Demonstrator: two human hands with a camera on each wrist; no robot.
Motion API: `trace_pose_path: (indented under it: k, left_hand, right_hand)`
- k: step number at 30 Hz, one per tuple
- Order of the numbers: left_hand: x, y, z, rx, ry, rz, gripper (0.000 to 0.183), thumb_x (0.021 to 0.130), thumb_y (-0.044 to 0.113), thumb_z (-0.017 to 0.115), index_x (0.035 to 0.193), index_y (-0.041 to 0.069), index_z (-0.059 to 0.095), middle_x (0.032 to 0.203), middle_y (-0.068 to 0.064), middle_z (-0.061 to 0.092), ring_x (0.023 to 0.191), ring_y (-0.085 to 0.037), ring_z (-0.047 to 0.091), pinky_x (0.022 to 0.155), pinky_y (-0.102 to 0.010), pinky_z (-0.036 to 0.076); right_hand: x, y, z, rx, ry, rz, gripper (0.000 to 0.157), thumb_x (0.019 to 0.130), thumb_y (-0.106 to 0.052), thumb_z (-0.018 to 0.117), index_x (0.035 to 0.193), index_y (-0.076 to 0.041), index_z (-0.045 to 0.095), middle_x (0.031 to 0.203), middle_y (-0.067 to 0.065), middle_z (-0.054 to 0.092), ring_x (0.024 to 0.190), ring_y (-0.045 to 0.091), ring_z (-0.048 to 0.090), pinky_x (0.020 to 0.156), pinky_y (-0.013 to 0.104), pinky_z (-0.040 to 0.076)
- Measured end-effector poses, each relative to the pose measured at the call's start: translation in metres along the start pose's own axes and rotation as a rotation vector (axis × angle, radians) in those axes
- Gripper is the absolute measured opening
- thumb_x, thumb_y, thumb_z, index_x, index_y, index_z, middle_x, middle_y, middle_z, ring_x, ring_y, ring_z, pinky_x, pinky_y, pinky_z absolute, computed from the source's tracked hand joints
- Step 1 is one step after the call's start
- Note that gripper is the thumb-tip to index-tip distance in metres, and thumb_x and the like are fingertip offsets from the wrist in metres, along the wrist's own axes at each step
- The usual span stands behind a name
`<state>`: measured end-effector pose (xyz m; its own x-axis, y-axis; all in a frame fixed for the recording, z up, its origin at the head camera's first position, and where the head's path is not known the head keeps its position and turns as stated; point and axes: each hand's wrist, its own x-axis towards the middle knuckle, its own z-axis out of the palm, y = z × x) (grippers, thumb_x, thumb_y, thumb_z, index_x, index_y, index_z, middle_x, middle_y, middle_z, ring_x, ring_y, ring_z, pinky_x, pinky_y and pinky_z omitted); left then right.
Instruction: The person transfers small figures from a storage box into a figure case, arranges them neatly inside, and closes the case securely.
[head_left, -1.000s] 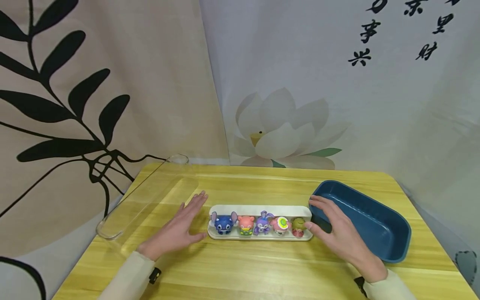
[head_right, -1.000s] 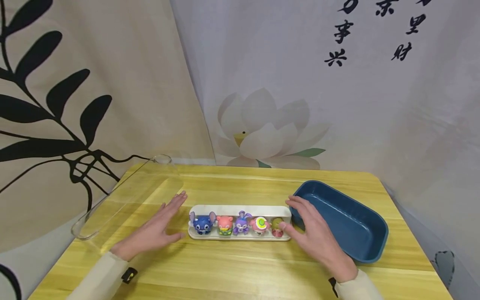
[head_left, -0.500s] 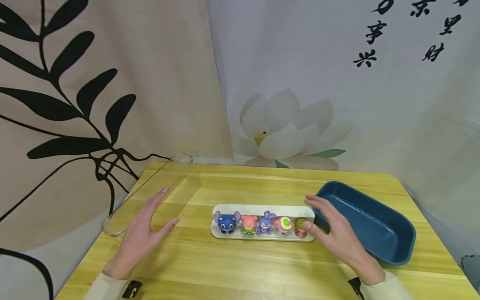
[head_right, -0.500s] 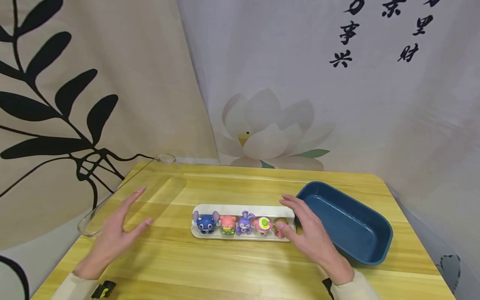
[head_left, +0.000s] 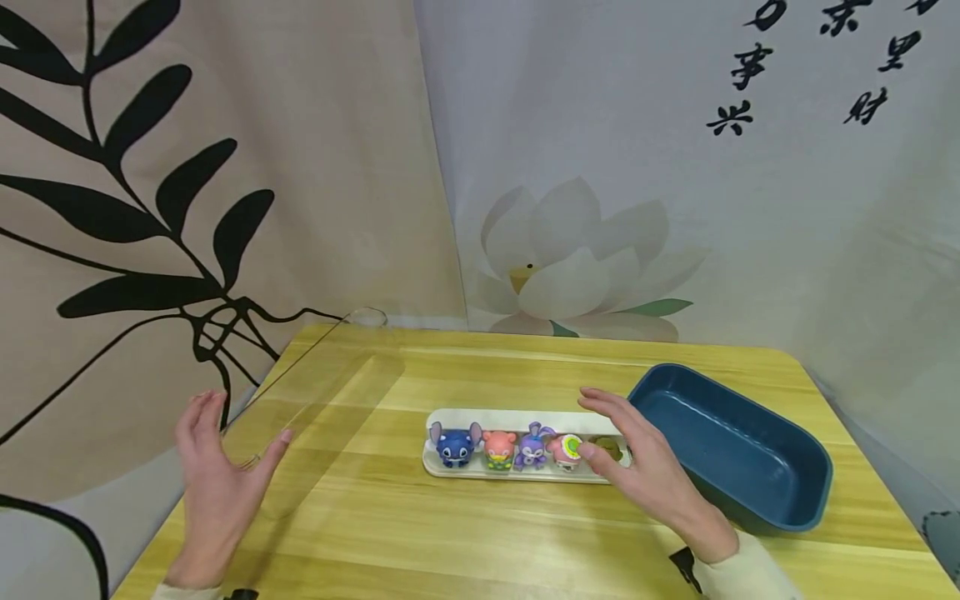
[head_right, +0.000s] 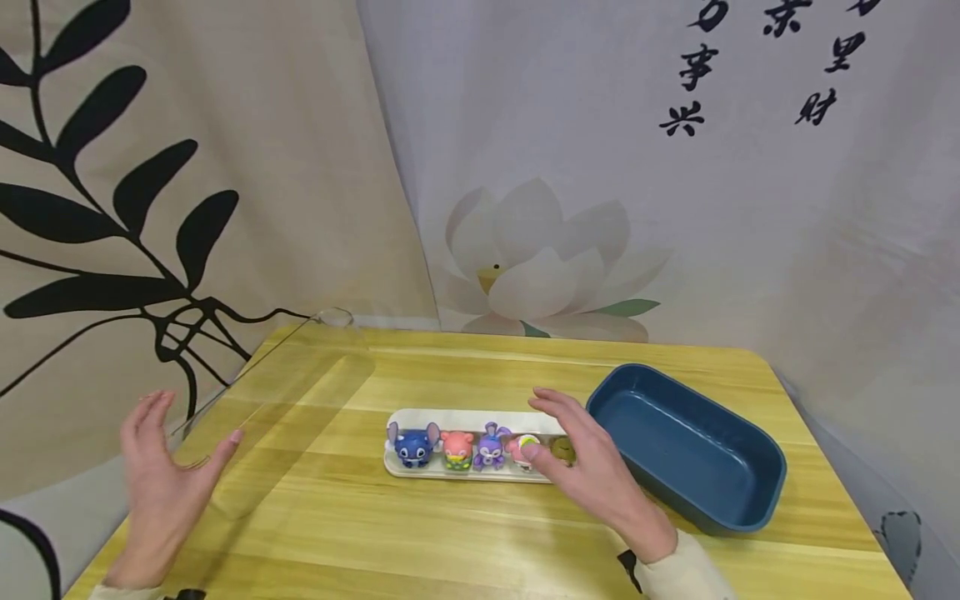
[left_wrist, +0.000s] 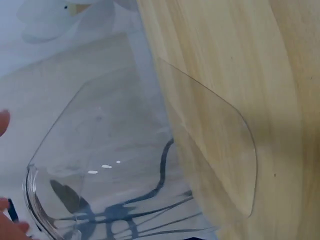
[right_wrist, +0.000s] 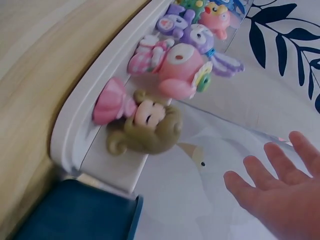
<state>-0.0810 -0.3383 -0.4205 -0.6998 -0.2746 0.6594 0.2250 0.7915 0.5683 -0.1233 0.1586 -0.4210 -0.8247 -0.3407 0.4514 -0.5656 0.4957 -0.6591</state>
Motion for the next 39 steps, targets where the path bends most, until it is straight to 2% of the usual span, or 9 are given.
trace_pose_path:
  k: [5,10,13,15,17,20,24,31,39]
  left_hand:
    - [0.001,-0.004,-0.005,0.06,-0.162,-0.285,0.12,0.083,0.031,0.089,0.167,0.008,0.006,0.172,-0.014,-0.009,0.156,-0.046,0.004,0.108,-0.082,0.027]
    - [0.001,-0.013,-0.007,0.052,-0.277,-0.414,0.128,0.086,0.04,0.085,0.165,0.009,-0.011,0.169,-0.022,-0.02,0.153,-0.052,-0.008,0.112,-0.083,0.01]
    - [0.001,-0.017,-0.007,0.032,-0.296,-0.476,0.129,0.087,0.043,0.084,0.165,0.01,-0.013,0.17,-0.026,-0.009,0.153,-0.054,0.001,0.116,-0.08,0.013]
    - [0.002,-0.017,-0.005,0.008,-0.295,-0.523,0.128,0.086,0.044,0.084,0.166,0.011,-0.011,0.17,-0.027,0.005,0.152,-0.053,0.012,0.117,-0.076,0.02]
    - [0.001,-0.017,-0.003,-0.013,-0.278,-0.572,0.124,0.086,0.045,0.084,0.167,0.012,-0.004,0.169,-0.024,0.02,0.148,-0.049,0.029,0.113,-0.067,0.037]
    - [-0.001,-0.018,0.0,-0.046,-0.235,-0.626,0.114,0.086,0.044,0.085,0.167,0.016,0.01,0.163,-0.018,0.038,0.131,-0.036,0.048,0.093,-0.037,0.052]
    - [-0.003,-0.021,0.005,-0.102,-0.153,-0.659,0.098,0.087,0.038,0.085,0.163,0.019,0.027,0.156,-0.011,0.046,0.114,-0.018,0.047,0.078,-0.017,0.042]
    - [-0.001,-0.021,0.009,-0.227,-0.046,-0.612,0.087,0.087,0.027,0.086,0.159,0.025,0.037,0.151,-0.005,0.049,0.127,-0.012,0.044,0.111,-0.027,0.039]
    - [0.011,-0.007,0.008,-0.377,0.016,-0.568,0.081,0.088,0.013,0.085,0.155,0.028,0.041,0.15,0.001,0.053,0.131,-0.019,0.047,0.092,-0.009,0.044]
  right_hand:
    - [0.004,-0.005,0.008,0.028,-0.014,-0.026,0.054,0.098,-0.019,0.071,0.149,-0.024,0.054,0.156,-0.002,0.049,0.144,0.029,0.045,0.104,0.066,0.046]
    - [0.007,-0.009,0.015,0.064,-0.042,-0.018,0.051,0.098,-0.02,0.071,0.147,-0.024,0.056,0.156,-0.001,0.049,0.123,0.022,0.059,0.083,0.044,0.059]
    - [0.009,-0.01,0.019,0.087,-0.055,-0.004,0.047,0.099,-0.022,0.07,0.144,-0.022,0.058,0.155,0.001,0.05,0.086,0.014,0.063,0.057,0.027,0.053]
    - [0.01,-0.01,0.022,0.091,-0.06,-0.004,0.045,0.1,-0.024,0.07,0.143,-0.02,0.059,0.154,0.002,0.051,0.076,0.012,0.059,0.05,0.023,0.048]
    - [0.011,-0.011,0.024,0.08,-0.06,-0.014,0.045,0.099,-0.024,0.07,0.142,-0.02,0.059,0.153,0.002,0.052,0.081,0.011,0.062,0.048,0.022,0.046]
    - [0.012,-0.012,0.026,0.066,-0.054,-0.039,0.046,0.098,-0.022,0.07,0.142,-0.02,0.06,0.153,0.003,0.052,0.095,0.012,0.064,0.047,0.021,0.045]
    - [0.014,-0.013,0.028,0.054,-0.048,-0.064,0.047,0.097,-0.023,0.071,0.143,-0.02,0.06,0.153,0.001,0.052,0.091,0.009,0.063,0.048,0.019,0.044]
    - [0.017,-0.016,0.026,0.048,-0.041,-0.069,0.047,0.097,-0.022,0.071,0.142,-0.017,0.06,0.153,0.002,0.053,0.062,0.002,0.052,0.048,0.022,0.046]
    - [0.018,-0.018,0.02,0.046,-0.028,-0.066,0.048,0.098,-0.024,0.071,0.144,-0.02,0.059,0.154,0.001,0.052,0.111,0.017,0.063,0.067,0.031,0.057]
